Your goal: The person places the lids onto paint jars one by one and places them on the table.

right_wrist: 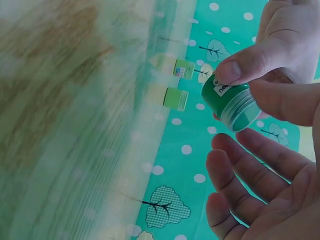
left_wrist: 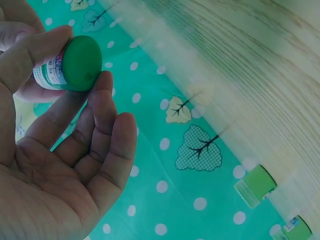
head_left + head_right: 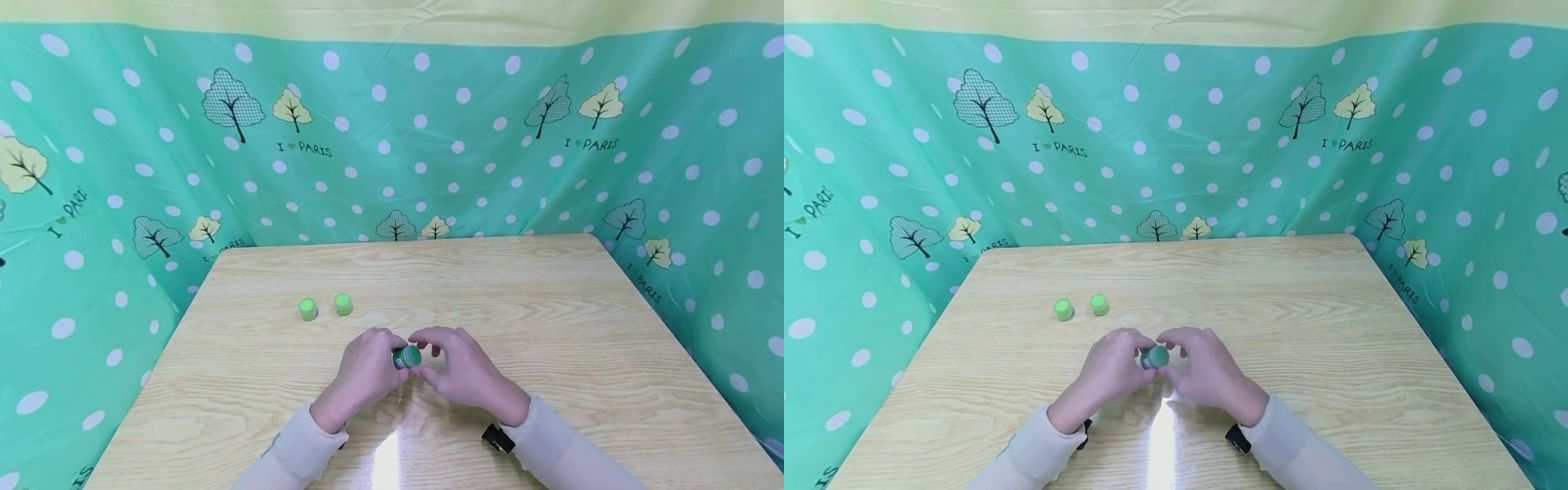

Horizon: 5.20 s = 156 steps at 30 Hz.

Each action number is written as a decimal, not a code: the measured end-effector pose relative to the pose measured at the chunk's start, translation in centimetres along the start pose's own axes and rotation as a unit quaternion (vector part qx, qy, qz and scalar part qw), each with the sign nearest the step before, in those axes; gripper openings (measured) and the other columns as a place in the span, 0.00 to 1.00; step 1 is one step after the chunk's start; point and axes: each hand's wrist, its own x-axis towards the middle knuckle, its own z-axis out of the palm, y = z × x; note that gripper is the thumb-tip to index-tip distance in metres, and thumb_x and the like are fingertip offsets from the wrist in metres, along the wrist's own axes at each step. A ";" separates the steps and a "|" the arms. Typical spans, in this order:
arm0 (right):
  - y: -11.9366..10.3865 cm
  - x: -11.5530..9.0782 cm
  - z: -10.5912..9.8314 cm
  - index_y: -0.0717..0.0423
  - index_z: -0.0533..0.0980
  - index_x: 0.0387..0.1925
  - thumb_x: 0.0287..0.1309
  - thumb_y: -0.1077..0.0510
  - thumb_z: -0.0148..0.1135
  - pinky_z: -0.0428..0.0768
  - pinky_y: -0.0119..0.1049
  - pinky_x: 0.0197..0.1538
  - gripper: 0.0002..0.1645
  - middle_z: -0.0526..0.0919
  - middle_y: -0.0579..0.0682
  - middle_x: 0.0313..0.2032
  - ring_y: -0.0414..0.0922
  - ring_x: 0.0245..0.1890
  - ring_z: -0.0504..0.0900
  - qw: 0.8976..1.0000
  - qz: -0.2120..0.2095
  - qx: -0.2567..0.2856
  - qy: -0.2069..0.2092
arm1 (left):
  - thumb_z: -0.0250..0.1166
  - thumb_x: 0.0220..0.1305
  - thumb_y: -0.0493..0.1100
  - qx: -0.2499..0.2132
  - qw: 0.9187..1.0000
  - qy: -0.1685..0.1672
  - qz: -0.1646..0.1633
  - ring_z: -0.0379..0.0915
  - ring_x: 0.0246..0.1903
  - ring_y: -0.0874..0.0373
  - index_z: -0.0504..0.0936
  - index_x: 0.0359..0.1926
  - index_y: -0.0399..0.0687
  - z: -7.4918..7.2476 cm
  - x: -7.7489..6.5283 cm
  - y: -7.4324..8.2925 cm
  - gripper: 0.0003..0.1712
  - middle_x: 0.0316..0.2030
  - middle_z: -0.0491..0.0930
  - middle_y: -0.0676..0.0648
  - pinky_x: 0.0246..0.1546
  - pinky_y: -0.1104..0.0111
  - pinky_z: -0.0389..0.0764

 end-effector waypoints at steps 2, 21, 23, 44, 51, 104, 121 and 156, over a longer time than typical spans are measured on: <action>-0.1 0.0 0.1 0.49 0.84 0.52 0.50 0.59 0.80 0.73 0.37 0.43 0.26 0.87 0.39 0.47 0.43 0.36 0.81 1.000 -0.007 -0.002 0.000 | 0.83 0.45 0.40 0.000 1.000 0.001 0.002 0.70 0.26 0.64 0.90 0.32 0.54 0.0 0.0 0.0 0.12 0.24 0.79 0.58 0.25 0.71 0.73; 0.0 0.1 0.3 0.46 0.86 0.41 0.56 0.51 0.77 0.72 0.35 0.40 0.12 0.81 0.33 0.31 0.37 0.32 0.77 1.000 0.016 -0.013 0.000 | 0.83 0.45 0.42 0.008 1.000 0.012 0.003 0.69 0.26 0.65 0.92 0.34 0.54 0.0 -0.1 0.0 0.13 0.25 0.80 0.58 0.24 0.72 0.71; 0.0 0.1 0.4 0.46 0.86 0.41 0.57 0.49 0.76 0.73 0.35 0.40 0.12 0.81 0.33 0.31 0.37 0.32 0.77 1.000 0.024 -0.014 -0.001 | 0.83 0.45 0.42 0.008 1.000 0.011 0.004 0.69 0.26 0.64 0.91 0.33 0.54 0.0 -0.1 0.0 0.12 0.25 0.78 0.58 0.23 0.72 0.71; 0.1 0.2 0.4 0.43 0.84 0.30 0.64 0.42 0.69 0.72 0.30 0.22 0.12 0.76 0.34 0.20 0.32 0.17 0.69 0.998 0.056 0.010 -0.008 | 0.81 0.46 0.39 0.006 1.000 0.009 0.005 0.69 0.26 0.65 0.90 0.31 0.54 -0.1 -0.1 0.3 0.09 0.25 0.79 0.58 0.24 0.73 0.73; 0.3 0.1 0.2 0.47 0.86 0.35 0.62 0.40 0.70 0.73 0.30 0.25 0.15 0.78 0.35 0.24 0.34 0.21 0.72 0.998 0.059 -0.006 0.007 | 0.81 0.46 0.40 0.005 1.000 0.013 0.001 0.70 0.26 0.65 0.91 0.33 0.53 0.0 -0.2 0.3 0.10 0.26 0.81 0.58 0.24 0.72 0.73; 0.4 0.0 0.4 0.48 0.85 0.33 0.60 0.48 0.74 0.75 0.32 0.32 0.10 0.78 0.35 0.26 0.38 0.26 0.75 0.999 0.023 -0.002 0.035 | 0.81 0.47 0.42 -0.001 1.000 0.016 0.002 0.74 0.31 0.62 0.91 0.33 0.53 0.0 -0.3 0.6 0.10 0.29 0.85 0.57 0.28 0.71 0.74; 0.3 0.0 -0.1 0.55 0.85 0.47 0.56 0.47 0.77 0.76 0.32 0.34 0.22 0.83 0.41 0.33 0.41 0.31 0.78 0.999 0.025 0.005 0.029 | 0.81 0.49 0.44 -0.008 1.000 0.018 0.001 0.74 0.30 0.63 0.91 0.35 0.51 -0.2 -0.2 0.4 0.10 0.30 0.85 0.57 0.29 0.71 0.74; 0.3 0.0 0.4 0.50 0.85 0.39 0.55 0.52 0.78 0.75 0.34 0.37 0.11 0.80 0.35 0.30 0.40 0.30 0.78 0.999 -0.016 -0.004 0.039 | 0.81 0.49 0.42 -0.013 1.000 0.022 0.007 0.72 0.30 0.63 0.91 0.33 0.53 -0.2 -0.3 0.5 0.09 0.28 0.84 0.59 0.28 0.71 0.73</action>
